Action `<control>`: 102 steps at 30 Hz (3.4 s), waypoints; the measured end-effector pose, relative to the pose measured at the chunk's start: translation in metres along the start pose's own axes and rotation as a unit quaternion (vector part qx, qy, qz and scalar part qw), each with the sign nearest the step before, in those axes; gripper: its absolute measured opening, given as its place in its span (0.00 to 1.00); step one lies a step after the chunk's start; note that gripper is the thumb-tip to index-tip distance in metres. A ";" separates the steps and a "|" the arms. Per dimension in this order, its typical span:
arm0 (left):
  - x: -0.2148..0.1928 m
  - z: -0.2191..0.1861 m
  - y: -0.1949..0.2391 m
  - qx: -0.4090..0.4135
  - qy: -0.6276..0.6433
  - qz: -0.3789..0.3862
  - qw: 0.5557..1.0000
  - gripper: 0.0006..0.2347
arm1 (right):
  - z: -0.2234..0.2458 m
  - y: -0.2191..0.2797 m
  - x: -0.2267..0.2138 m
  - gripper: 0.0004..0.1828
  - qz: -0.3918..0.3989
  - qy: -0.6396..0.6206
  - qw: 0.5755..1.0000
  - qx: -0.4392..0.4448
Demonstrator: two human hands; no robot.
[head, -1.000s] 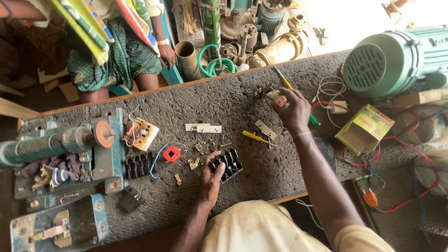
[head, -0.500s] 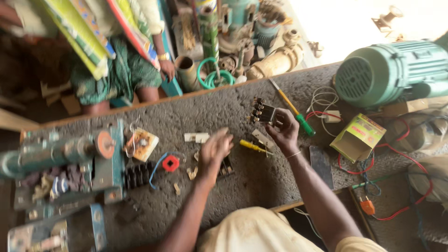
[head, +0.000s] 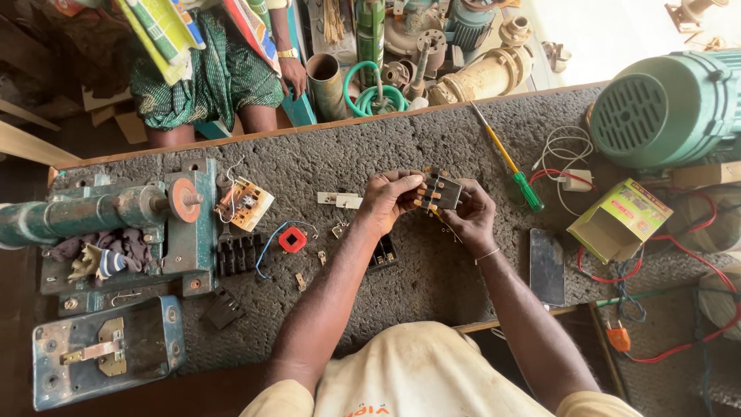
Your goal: The person assembles a black electrical component on a workbench, inserting small metal parts and tightening screws with a yellow screwdriver. They handle a plastic bag of parts and use a green-handled screwdriver to adjust the component.
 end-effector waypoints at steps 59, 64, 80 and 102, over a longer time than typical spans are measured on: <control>-0.052 0.007 0.157 0.156 -0.696 -0.163 0.681 0.44 | 0.046 -0.083 -0.026 0.25 0.056 0.710 0.691 0.124; -0.056 0.005 0.152 0.129 -0.697 -0.158 0.688 0.40 | 0.064 -0.076 -0.032 0.27 -0.003 0.667 0.743 0.060; -0.019 0.009 0.163 0.226 -0.661 -0.106 0.708 0.41 | 0.060 0.056 0.045 0.09 0.015 -0.052 0.966 0.251; -0.006 0.006 0.167 0.101 0.179 0.158 0.966 0.50 | 0.125 0.046 0.098 0.08 0.085 0.036 0.985 0.147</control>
Point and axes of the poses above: each hand's wrist, its own y-axis away from the middle knuckle, its own x-axis out of the palm, z = x × y, the point moved 4 cm from there along -y, towards the middle knuckle, and after that the axes turned 11 degrees about y, right-handed, at the moved point
